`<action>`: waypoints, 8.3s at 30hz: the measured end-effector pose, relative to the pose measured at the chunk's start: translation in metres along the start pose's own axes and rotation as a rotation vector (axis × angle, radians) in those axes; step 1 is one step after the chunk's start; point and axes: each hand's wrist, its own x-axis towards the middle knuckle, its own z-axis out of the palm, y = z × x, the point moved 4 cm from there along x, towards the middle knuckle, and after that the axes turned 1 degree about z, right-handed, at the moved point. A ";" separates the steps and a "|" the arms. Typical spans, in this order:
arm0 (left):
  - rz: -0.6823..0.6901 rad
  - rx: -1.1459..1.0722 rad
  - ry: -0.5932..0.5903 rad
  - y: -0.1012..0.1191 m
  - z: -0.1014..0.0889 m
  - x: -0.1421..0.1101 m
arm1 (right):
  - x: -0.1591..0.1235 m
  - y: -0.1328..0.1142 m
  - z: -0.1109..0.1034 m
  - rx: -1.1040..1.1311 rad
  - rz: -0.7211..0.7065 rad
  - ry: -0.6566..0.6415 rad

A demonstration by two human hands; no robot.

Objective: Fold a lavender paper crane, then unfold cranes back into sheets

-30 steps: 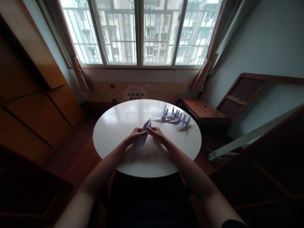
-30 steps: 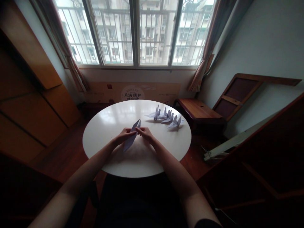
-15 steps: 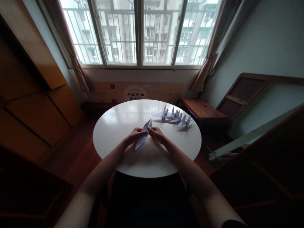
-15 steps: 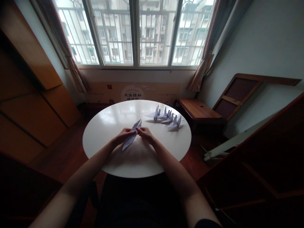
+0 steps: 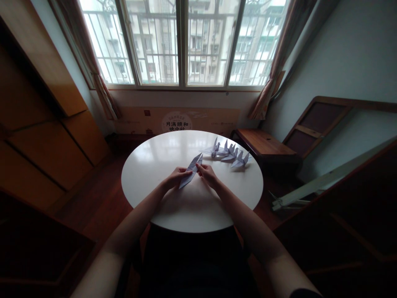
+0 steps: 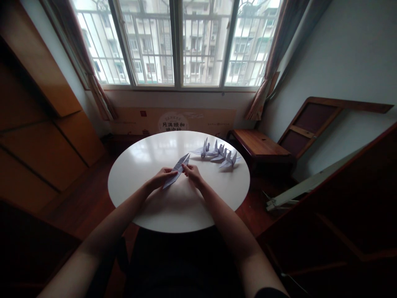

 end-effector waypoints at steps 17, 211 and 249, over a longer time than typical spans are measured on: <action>0.045 0.108 0.021 0.003 0.000 -0.001 | 0.004 0.003 -0.003 0.066 0.003 0.011; 0.257 0.190 0.250 0.016 -0.008 0.000 | 0.002 0.010 0.003 0.050 -0.090 -0.033; 0.286 0.163 0.316 0.014 -0.007 0.001 | -0.015 0.001 0.020 -0.014 0.029 -0.344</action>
